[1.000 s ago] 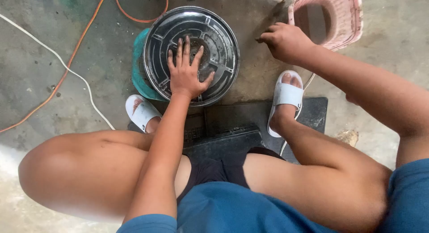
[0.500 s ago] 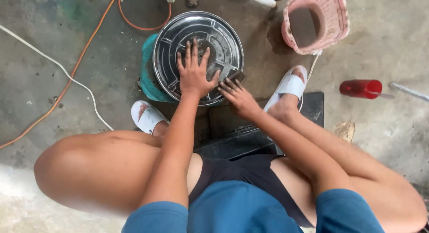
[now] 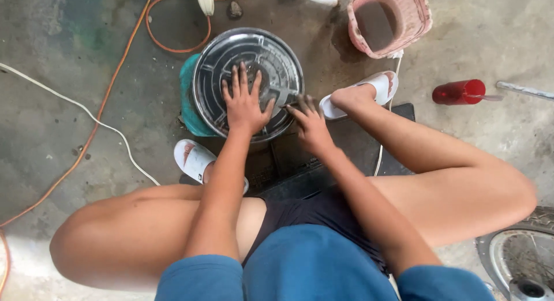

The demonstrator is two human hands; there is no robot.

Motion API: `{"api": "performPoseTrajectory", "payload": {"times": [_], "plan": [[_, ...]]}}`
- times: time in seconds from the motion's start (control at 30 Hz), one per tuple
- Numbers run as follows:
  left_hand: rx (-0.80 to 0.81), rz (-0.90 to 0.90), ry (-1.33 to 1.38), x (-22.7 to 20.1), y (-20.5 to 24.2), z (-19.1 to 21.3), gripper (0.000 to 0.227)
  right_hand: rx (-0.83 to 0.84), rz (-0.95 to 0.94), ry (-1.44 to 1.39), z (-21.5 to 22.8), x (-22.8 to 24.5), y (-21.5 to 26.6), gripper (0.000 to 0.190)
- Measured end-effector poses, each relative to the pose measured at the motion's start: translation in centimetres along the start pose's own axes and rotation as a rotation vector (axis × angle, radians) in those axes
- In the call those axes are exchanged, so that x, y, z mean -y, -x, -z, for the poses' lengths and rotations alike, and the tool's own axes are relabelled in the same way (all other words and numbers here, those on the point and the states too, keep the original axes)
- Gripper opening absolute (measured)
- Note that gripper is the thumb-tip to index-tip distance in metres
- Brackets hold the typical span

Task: The person is scrubbing the inner rim of a motorcycle wheel using a small abrasive pad and water from a nearby bucket.

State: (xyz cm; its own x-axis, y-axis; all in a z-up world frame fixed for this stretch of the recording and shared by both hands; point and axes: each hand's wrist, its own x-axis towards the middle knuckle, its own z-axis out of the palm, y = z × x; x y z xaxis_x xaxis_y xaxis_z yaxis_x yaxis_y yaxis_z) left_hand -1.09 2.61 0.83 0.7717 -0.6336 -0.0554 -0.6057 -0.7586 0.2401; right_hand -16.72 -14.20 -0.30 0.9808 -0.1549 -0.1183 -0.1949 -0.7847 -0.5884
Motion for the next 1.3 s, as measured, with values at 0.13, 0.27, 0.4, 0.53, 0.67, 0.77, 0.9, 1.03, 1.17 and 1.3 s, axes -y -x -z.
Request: {"api": "performPoseTrajectory", "payload": {"times": [0.13,0.27,0.4,0.53,0.67,0.77,0.9,1.03,1.17,1.3], "plan": [[0.029,-0.055,-0.016,1.3,1.5,0.3,0.079,0.024,-0.137,-0.147,-1.0,2.5,2.2,0.059],[-0.016,-0.087,-0.011,1.2,1.9,-0.6,0.074,-0.023,0.108,-0.001,-3.1,2.3,2.4,0.075],[-0.096,-0.063,-0.004,1.3,1.5,-0.3,0.052,-0.189,0.402,0.084,-2.3,-0.4,0.0,0.08],[-0.118,-0.071,-0.053,1.3,1.5,-0.8,0.049,-0.149,0.164,0.078,-4.4,-3.3,-1.9,0.086],[-0.175,-0.066,-0.063,1.4,1.1,-1.0,0.048,-0.147,0.26,-0.021,-3.1,-1.5,-2.4,0.096],[-0.191,-0.055,-0.062,1.2,1.3,-1.1,0.047,-0.283,0.156,-0.11,-2.9,-1.1,-2.6,0.078],[-0.217,-0.064,-0.101,1.5,1.3,-1.4,0.048,-0.142,0.24,-0.03,-8.2,-2.3,0.1,0.103],[-0.218,-0.044,-0.068,1.2,1.5,-1.5,0.048,-0.391,0.023,-0.1,-4.4,-3.2,-2.5,0.064],[-0.248,-0.053,-0.077,0.9,1.1,-1.1,0.05,-0.427,0.12,0.013,-5.0,-2.7,-1.3,0.06],[-0.255,-0.059,-0.114,1.3,1.1,-1.4,0.053,-0.43,0.053,0.053,-3.5,-4.5,-3.8,0.054]]}}
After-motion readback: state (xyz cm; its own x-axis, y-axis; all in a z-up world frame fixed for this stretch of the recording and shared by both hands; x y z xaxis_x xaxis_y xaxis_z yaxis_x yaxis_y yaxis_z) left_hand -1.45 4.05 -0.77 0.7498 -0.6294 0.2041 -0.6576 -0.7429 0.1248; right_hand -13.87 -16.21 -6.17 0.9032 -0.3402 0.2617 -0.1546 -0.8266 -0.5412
